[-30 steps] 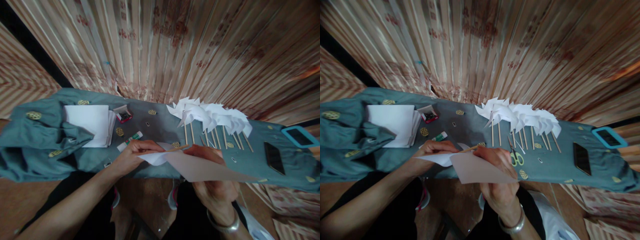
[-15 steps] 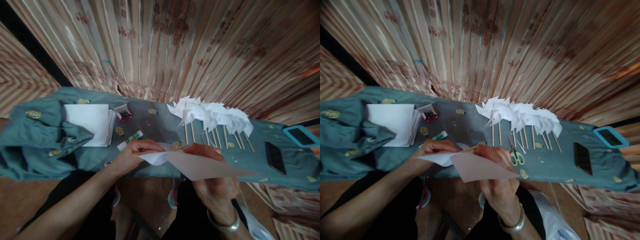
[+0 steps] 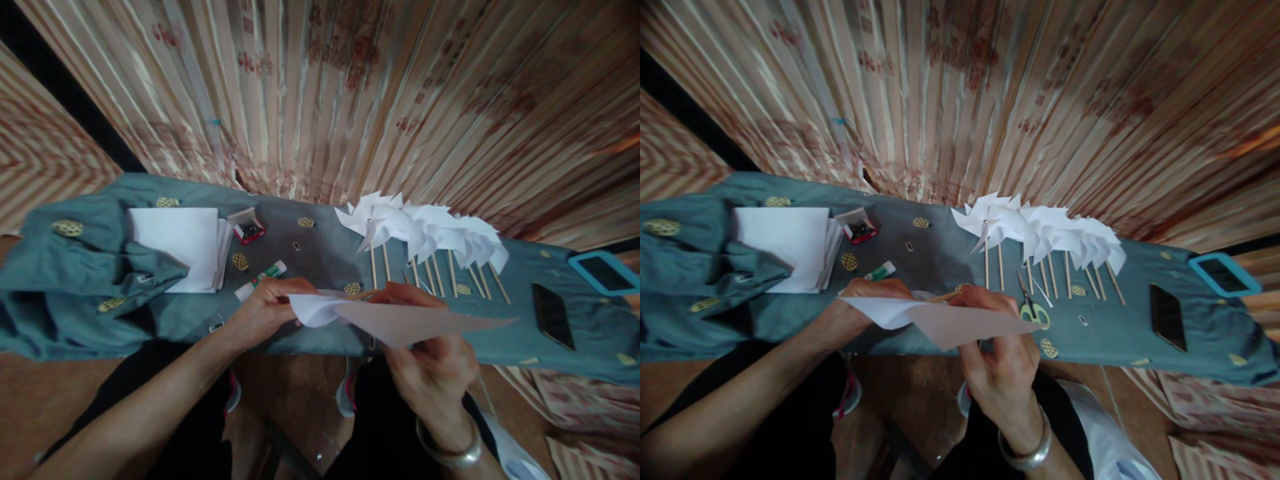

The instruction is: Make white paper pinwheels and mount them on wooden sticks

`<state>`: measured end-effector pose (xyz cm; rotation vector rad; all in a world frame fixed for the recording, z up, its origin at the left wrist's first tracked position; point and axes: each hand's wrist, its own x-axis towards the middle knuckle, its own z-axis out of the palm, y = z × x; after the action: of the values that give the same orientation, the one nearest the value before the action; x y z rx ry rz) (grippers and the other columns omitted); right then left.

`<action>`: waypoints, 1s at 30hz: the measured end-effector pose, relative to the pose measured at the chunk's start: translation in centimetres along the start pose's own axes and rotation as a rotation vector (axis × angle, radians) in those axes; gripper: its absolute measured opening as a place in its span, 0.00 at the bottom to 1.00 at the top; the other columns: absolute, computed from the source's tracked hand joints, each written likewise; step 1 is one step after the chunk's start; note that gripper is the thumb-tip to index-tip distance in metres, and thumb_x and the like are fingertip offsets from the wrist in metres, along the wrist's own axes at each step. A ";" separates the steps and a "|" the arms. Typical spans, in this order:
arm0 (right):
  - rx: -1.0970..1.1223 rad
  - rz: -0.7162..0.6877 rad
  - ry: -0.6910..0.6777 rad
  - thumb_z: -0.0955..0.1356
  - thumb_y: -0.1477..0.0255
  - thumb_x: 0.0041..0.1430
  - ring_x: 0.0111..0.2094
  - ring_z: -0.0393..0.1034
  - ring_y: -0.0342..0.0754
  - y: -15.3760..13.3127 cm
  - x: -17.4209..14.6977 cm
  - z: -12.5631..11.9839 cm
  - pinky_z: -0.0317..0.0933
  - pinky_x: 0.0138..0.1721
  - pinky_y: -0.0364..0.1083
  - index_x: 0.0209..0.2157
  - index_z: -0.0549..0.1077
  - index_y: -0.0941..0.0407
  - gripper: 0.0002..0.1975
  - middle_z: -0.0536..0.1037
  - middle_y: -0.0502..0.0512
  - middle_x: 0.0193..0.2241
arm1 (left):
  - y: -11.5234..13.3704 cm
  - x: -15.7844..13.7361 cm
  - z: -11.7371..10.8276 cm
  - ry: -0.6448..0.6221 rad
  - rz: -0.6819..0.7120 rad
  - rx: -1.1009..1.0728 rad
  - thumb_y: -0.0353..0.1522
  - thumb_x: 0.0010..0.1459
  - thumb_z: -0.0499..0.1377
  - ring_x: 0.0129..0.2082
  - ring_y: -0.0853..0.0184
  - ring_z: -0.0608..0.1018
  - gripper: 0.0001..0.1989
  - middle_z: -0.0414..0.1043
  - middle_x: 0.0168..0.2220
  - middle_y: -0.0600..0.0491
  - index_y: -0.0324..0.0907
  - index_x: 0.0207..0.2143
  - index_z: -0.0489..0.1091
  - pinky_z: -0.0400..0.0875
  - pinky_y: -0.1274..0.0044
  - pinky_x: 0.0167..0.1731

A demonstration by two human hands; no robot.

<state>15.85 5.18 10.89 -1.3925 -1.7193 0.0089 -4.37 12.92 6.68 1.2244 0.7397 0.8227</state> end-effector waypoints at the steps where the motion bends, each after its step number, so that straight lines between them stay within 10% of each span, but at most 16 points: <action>1: 0.022 0.058 0.006 0.70 0.76 0.57 0.36 0.77 0.49 0.1 -0.1 0.2 0.72 0.36 0.47 0.45 0.73 0.51 0.13 0.81 0.52 0.37 | 0.1 0.0 0.1 0.003 -0.002 0.011 0.39 0.48 0.68 0.23 0.72 0.70 0.10 0.74 0.26 0.51 0.41 0.26 0.81 0.62 0.81 0.24; 16: 0.564 0.649 -0.148 0.76 0.62 0.45 0.27 0.73 0.47 3.2 1.6 2.0 0.68 0.29 0.45 0.36 0.73 0.55 0.18 0.80 0.49 0.28 | -1.0 -0.5 2.2 0.160 0.043 0.072 0.37 0.48 0.66 0.19 0.76 0.66 0.11 0.70 0.22 0.54 0.38 0.21 0.77 0.60 0.82 0.19; 30: 0.573 0.642 -0.915 0.76 0.65 0.36 0.27 0.71 0.45 5.0 3.2 4.2 0.65 0.32 0.44 0.29 0.75 0.57 0.17 0.79 0.49 0.26 | -4.7 -7.2 7.0 0.506 -0.320 -0.577 0.24 0.39 0.72 0.23 0.75 0.74 0.10 0.79 0.27 0.50 0.36 0.29 0.80 0.66 0.86 0.21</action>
<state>17.20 11.65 7.84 -1.5041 -1.6196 1.5657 -1.55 2.60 3.75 0.3659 0.9838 0.9964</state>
